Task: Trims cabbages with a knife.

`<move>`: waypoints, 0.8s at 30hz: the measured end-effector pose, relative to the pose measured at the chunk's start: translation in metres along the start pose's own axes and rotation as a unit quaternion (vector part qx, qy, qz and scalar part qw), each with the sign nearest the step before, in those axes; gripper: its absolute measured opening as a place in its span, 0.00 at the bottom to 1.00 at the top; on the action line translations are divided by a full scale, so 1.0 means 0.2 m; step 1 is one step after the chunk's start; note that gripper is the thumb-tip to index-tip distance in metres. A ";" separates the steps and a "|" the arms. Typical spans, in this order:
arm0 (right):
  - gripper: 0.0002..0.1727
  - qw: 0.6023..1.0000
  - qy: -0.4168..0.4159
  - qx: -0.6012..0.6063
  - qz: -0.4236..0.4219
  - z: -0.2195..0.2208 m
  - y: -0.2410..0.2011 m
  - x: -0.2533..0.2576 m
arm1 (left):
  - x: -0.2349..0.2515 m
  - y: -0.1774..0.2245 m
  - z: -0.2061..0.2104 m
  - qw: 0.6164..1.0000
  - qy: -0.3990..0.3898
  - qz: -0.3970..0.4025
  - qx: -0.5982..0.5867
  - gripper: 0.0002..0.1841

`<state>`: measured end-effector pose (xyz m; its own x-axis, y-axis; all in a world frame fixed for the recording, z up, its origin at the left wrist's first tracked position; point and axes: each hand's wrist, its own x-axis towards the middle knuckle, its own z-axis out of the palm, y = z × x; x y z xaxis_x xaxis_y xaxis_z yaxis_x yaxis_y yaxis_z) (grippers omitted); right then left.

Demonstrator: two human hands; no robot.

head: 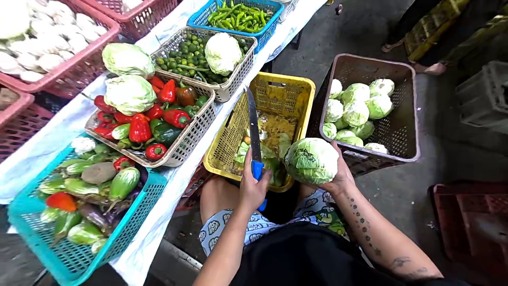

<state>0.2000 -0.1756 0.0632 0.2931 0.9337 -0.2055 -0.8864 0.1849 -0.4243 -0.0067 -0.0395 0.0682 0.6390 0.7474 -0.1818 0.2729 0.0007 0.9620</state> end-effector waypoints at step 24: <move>0.30 0.973 0.069 -0.218 -0.028 0.15 0.06 0.07 | -0.09 0.16 0.02 0.972 0.038 0.156 0.169 0.30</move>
<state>0.1836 -0.1520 0.0815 0.4084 0.8706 -0.2742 -0.6404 0.0592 -0.7658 -0.0060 -0.0550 0.1022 0.6768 0.7234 0.1363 0.3033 -0.4428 0.8438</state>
